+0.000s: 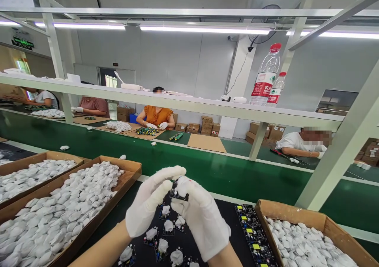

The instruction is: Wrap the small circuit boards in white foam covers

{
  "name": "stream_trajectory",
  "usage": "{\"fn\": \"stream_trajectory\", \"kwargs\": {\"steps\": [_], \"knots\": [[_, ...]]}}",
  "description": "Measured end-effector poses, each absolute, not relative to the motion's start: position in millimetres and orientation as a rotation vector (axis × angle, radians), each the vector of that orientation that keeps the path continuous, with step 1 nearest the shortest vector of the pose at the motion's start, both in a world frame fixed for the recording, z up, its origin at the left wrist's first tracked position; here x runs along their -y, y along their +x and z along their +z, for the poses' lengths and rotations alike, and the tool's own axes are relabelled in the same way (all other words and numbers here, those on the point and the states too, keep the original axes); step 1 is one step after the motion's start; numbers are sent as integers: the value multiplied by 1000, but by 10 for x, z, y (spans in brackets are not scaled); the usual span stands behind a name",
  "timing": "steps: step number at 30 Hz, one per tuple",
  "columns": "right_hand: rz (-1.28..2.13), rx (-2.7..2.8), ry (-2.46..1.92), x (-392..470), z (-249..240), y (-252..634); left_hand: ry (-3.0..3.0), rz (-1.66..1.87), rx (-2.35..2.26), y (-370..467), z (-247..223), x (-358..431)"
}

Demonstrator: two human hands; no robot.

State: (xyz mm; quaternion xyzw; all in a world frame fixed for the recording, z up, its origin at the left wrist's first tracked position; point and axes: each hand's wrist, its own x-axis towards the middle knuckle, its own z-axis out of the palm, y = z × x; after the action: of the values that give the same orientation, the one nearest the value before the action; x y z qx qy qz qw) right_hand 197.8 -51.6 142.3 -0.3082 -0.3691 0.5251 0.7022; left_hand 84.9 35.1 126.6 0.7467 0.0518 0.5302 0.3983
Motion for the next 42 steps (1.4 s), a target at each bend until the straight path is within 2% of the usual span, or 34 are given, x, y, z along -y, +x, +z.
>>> {"fn": "stream_trajectory", "kwargs": {"steps": [4, 10, 13, 19, 21, 28, 38, 42], "knots": [[1233, 698, -674, 505, 1422, 1994, 2150, 1662, -173, 918, 1221, -355], [1175, 948, -751, 519, 1394, 2017, 2328, 1813, -131, 977, 1175, -352], [935, 1056, -872, 533, 1425, 2011, 2321, 1894, -115, 979, 1172, -356], [243, 1265, -1261, 532, 1379, 2014, 2397, 1892, -110, 957, 1221, -315], [124, 1277, -1353, 527, 1347, 2022, 2404, 1888, -141, 951, 1231, -298], [341, 1126, -1195, 553, 1362, 2011, 2300, 1861, -84, 950, 1244, -294], [93, 1291, -1298, 585, 1293, 2096, 2299, 1971, -46, 969, 1216, -305], [326, 1267, -1239, 638, 1335, 2103, 2272, 1973, -78, 964, 1219, -310]]}}
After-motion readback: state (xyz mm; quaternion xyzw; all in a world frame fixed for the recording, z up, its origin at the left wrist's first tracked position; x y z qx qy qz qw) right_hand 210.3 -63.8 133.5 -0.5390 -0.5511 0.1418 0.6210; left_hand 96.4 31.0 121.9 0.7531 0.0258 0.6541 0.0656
